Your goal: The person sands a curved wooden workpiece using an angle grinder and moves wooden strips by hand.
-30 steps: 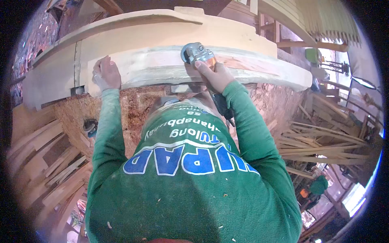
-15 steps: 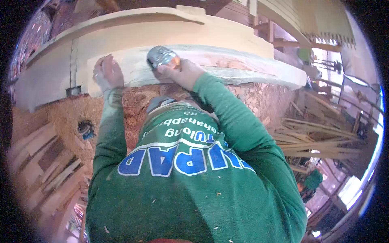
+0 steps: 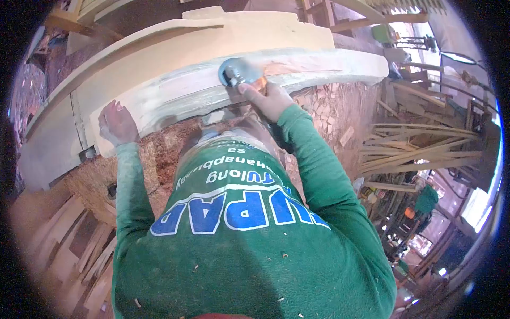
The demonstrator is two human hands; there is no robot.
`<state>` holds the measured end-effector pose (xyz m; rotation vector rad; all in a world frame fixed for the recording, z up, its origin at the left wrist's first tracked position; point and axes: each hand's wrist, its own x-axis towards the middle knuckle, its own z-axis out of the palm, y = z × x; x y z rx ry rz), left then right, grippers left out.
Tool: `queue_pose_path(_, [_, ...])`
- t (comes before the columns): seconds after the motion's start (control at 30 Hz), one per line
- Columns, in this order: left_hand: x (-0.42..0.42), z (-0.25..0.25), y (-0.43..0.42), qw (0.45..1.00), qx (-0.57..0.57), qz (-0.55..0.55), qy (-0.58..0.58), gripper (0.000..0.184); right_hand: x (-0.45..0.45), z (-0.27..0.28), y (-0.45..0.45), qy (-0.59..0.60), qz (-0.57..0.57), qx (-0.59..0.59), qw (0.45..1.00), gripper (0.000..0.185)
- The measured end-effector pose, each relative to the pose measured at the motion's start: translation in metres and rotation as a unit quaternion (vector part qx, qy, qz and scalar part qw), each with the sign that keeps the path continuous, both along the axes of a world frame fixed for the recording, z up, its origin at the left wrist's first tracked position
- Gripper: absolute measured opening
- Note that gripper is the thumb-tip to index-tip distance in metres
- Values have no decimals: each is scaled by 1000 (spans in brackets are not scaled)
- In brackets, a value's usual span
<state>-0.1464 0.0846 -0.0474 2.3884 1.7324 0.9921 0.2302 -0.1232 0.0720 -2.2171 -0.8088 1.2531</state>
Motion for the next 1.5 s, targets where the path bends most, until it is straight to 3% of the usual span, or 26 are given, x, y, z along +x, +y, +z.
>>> queue_pose_path(0.07, [16,-8,6,978,-91,-12,-189,26,23,-8,-16,-13,-39,-24,999,82])
queue_pose_path(0.1, [24,-12,8,950,-136,-16,-281,25,25,2,-19,44,-88,8,995,79])
queue_pose_path(0.2, [65,28,8,962,-167,-15,-215,24,65,-19,-40,49,-74,-19,996,74])
queue_pose_path(0.23, [80,37,5,957,-185,-17,-221,24,47,3,-31,74,-78,23,994,72])
queue_pose_path(0.27, [97,45,4,952,-202,-22,-228,23,29,36,-15,10,-24,-27,999,75])
queue_pose_path(0.3, [111,50,4,946,-220,-31,-234,23,30,-9,-21,15,23,38,999,78])
queue_pose_path(0.33, [121,51,5,949,-213,-54,-225,24,21,-20,-15,21,53,-1,998,80])
queue_pose_path(0.4, [139,48,6,953,-197,-103,-207,25,-3,-5,1,63,45,42,996,79])
queue_pose_path(0.43, [146,42,5,951,-201,-117,-206,25,-4,5,11,39,69,-5,997,73])
queue_pose_path(0.5, [159,34,3,946,-211,-141,-200,27,4,19,8,16,50,-13,999,74])
queue_pose_path(0.6, [183,37,-16,945,-117,-300,-50,33,37,7,-16,6,26,-30,999,81])
queue_pose_path(0.63, [190,38,-24,927,-205,-309,-66,41,51,5,-28,12,3,-26,1000,81])
queue_pose_path(0.73, [213,31,-38,917,-198,-345,32,42,88,1,-57,25,-52,-14,998,81])
queue_pose_path(0.87, [254,33,-47,906,-233,-350,59,43,121,3,-84,-23,-99,10,995,80])
queue_pose_path(1.03, [297,33,-54,899,-219,-377,51,43,159,5,-105,15,-169,22,985,76])
queue_pose_path(1.3, [323,29,-62,912,-234,-330,70,30,248,-14,-152,-55,-210,-83,973,92])
queue_pose_path(1.5, [322,26,-62,923,-168,-343,55,21,281,-1,-163,41,-277,16,960,79])
